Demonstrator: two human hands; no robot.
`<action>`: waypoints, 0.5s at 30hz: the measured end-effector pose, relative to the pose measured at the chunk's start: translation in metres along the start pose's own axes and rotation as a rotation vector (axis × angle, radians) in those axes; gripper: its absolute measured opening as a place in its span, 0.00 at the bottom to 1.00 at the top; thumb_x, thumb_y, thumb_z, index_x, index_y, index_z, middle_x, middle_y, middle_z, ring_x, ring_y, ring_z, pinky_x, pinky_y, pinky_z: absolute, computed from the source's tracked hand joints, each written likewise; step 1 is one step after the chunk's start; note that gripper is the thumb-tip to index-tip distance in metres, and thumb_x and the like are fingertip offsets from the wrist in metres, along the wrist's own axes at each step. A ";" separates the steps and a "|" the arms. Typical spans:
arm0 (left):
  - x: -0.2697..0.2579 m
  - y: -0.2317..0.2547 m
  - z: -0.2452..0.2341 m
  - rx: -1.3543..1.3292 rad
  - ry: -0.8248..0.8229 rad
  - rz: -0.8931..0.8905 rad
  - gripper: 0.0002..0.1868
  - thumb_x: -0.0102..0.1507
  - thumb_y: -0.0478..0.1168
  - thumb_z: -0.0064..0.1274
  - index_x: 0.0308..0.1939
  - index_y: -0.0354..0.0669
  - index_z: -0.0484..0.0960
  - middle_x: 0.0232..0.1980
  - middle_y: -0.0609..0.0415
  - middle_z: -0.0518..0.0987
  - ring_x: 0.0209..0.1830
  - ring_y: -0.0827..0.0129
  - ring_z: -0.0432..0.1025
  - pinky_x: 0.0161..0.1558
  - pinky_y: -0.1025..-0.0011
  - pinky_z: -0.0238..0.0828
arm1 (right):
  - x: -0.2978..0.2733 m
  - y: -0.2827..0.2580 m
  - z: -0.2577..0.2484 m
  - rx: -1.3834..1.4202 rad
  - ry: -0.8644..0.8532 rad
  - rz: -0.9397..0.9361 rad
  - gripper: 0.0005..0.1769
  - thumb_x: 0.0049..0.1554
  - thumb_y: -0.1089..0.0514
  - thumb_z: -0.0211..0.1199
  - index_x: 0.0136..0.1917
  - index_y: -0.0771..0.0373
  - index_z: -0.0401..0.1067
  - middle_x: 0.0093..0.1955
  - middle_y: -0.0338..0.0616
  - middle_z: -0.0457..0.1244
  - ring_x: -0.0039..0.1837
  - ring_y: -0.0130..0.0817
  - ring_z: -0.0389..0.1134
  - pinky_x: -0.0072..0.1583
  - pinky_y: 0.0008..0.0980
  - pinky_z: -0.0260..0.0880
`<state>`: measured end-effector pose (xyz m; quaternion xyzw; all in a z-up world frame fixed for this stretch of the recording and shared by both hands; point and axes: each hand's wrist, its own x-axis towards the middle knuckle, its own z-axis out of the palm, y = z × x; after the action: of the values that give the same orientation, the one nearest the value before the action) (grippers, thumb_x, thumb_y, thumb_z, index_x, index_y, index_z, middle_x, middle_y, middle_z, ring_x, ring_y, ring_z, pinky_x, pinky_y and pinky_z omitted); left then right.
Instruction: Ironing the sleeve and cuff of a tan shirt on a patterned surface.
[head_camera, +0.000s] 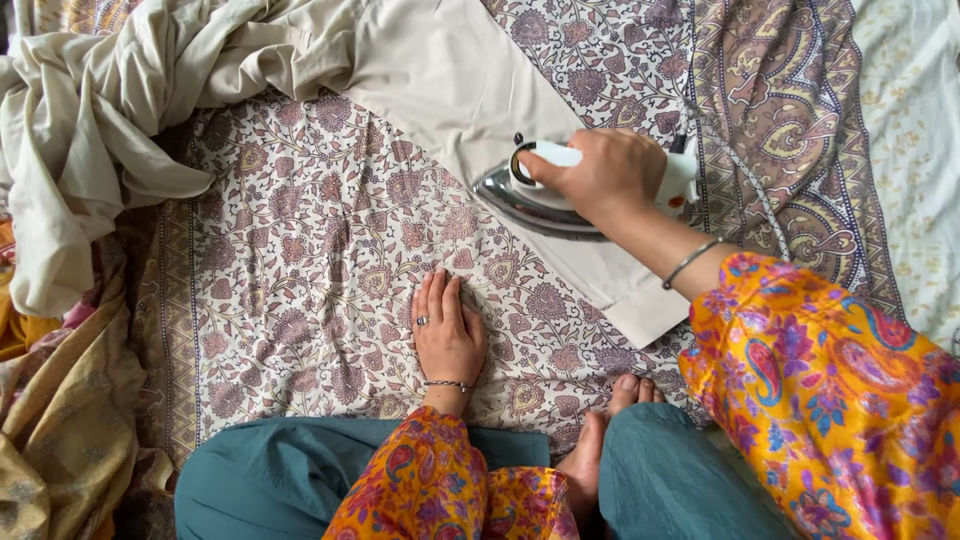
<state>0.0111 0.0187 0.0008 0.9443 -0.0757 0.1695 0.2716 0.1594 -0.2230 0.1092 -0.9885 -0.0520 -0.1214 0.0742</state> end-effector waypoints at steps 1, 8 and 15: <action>-0.001 0.000 0.000 -0.003 -0.003 -0.001 0.23 0.63 0.36 0.48 0.62 0.33 0.75 0.69 0.39 0.72 0.74 0.46 0.63 0.74 0.51 0.54 | 0.011 -0.003 0.003 0.005 -0.007 0.066 0.45 0.54 0.14 0.57 0.33 0.58 0.78 0.30 0.47 0.67 0.34 0.44 0.70 0.39 0.45 0.65; 0.001 -0.002 -0.004 -0.053 0.011 0.003 0.24 0.63 0.35 0.48 0.63 0.34 0.75 0.70 0.39 0.72 0.74 0.47 0.63 0.75 0.52 0.55 | 0.080 0.001 0.028 -0.066 -0.004 0.344 0.48 0.58 0.12 0.52 0.40 0.60 0.81 0.37 0.56 0.70 0.41 0.54 0.72 0.40 0.50 0.68; 0.024 -0.031 -0.035 -0.286 -0.110 -0.098 0.20 0.60 0.34 0.51 0.57 0.37 0.78 0.65 0.43 0.75 0.67 0.47 0.67 0.65 0.54 0.60 | 0.081 0.009 0.003 0.002 -0.284 0.286 0.51 0.55 0.11 0.54 0.46 0.65 0.79 0.45 0.61 0.70 0.48 0.55 0.73 0.46 0.49 0.70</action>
<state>0.0306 0.0625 0.0220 0.9065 -0.0675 0.0915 0.4066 0.2398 -0.2242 0.1251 -0.9929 0.0789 0.0311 0.0836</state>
